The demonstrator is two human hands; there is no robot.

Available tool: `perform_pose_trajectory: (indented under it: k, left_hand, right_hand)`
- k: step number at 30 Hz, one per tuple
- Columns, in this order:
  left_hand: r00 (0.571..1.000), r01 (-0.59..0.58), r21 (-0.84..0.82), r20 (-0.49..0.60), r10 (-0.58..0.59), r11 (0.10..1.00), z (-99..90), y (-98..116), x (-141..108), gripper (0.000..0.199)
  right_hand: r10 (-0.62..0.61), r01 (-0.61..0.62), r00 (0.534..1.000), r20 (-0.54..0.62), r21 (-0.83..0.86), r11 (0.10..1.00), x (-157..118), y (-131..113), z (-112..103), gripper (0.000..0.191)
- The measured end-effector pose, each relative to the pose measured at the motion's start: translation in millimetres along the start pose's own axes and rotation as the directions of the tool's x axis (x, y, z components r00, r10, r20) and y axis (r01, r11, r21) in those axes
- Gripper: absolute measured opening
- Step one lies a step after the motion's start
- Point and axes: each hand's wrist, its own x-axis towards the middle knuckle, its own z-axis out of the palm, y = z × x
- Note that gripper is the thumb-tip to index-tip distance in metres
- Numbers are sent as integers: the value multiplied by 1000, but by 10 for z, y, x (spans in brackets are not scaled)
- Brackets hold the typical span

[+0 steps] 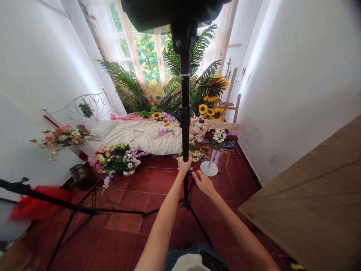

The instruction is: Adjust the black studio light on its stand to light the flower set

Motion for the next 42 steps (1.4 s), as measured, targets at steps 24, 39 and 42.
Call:
perform_pose_trajectory:
  k: [24,39,42]
  left_hand:
    - [995,32,30,97,-35,999,-44,5,6,29]
    - [984,89,-25,156,-84,996,-95,14,-6,26]
    - [985,50,-16,165,-47,999,-132,46,-37,31]
  right_hand:
    - [-202,229,973,109,-416,880,195,-14,108,46]
    - [-173,159,985,15,-470,868,190,62,302,53]
    - [-176,160,984,8,-468,869,183,92,341,55]
